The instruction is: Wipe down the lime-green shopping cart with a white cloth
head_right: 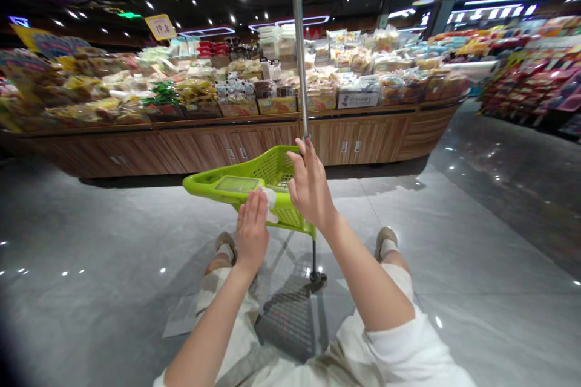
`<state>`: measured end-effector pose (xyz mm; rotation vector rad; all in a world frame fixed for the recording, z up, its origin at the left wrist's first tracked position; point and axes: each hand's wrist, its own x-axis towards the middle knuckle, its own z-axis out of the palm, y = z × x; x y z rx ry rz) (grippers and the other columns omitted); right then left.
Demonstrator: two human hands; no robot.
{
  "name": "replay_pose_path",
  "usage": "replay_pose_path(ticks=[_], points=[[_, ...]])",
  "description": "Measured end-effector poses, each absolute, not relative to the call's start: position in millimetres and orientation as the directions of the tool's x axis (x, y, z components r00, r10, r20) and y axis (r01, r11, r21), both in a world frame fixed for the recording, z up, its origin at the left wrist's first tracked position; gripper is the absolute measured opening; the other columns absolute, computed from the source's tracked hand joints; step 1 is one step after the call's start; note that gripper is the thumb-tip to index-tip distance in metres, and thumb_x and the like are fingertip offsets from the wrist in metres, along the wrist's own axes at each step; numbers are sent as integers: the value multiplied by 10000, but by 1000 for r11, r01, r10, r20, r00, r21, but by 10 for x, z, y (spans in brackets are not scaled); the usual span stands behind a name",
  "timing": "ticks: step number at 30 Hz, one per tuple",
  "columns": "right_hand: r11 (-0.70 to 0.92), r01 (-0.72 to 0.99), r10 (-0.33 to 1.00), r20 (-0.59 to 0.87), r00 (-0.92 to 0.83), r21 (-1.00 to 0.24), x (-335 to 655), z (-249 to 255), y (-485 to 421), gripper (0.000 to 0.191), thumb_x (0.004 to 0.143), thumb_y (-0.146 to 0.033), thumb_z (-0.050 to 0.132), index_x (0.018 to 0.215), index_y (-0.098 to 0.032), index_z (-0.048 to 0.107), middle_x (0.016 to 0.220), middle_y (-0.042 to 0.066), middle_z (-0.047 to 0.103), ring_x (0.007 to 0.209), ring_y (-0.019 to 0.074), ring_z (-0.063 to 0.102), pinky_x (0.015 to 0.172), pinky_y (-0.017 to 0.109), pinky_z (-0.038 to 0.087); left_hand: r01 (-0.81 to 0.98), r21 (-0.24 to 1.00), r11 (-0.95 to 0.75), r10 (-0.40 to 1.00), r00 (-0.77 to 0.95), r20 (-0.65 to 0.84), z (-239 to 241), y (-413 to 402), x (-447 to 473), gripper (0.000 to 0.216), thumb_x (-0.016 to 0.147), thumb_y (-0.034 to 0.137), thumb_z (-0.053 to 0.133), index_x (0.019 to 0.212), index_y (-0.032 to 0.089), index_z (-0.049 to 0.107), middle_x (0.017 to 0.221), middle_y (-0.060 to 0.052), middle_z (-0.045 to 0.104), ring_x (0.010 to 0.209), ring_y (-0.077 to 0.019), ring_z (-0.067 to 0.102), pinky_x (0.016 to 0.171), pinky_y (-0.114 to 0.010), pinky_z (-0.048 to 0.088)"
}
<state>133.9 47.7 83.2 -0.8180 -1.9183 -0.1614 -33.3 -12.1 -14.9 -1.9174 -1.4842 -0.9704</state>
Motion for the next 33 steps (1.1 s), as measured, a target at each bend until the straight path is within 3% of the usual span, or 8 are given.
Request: replay_pose_path(ticks=[6,10,14,20,25,33], points=[[734,636,494,829,-261,-237,1267,805,483,614,856,-114,365,1469,-155,357,1617,143,242,1525,249,147,1196,542,270,933,254,-256,575,-64,815,-160,-112,26,751,878,-38,308,1576,184,143,1550,-122,425,1500,-179,225,1215,-446,285],[638,748,544,795,-271,-181,1295,827,447,706,897,-157,342,1574,-151,139,1651,126,158,1536,242,71,1207,529,229,910,138,-392,507,88,857,-243,-118,380,671,929,12,340,1567,130,167,1491,-155,494,1463,-185,309,1188,-393,348],[579,811,549,776,-311,-85,1356,789,354,722,956,-192,306,1586,-148,-45,1665,111,76,1537,231,43,1227,493,190,917,1,-399,490,213,845,-199,-108,207,674,917,-13,345,1560,129,203,1476,-136,514,1460,-163,309,1218,-348,273],[549,832,530,802,-277,-75,1313,604,285,775,988,-191,312,1529,-147,-241,1652,131,-77,1530,273,32,1218,521,225,945,106,-310,536,81,840,-79,-77,-258,738,870,-40,341,1565,166,203,1527,-131,453,1479,-175,286,1219,-396,269],[542,834,535,808,-249,-102,1248,444,218,754,1006,-200,296,1525,-148,-249,1631,141,-138,1524,275,18,1202,524,270,952,179,-249,554,-12,833,-144,-100,-41,746,882,-38,314,1576,162,128,1535,-139,439,1494,-184,241,1209,-431,290],[546,838,536,758,-372,25,1475,346,56,715,1012,-220,328,1564,-148,-121,1642,134,85,1523,242,128,1226,525,193,911,-72,-405,517,294,804,-186,-121,-62,722,905,-25,330,1573,147,119,1518,-109,461,1484,-145,245,1220,-340,252]])
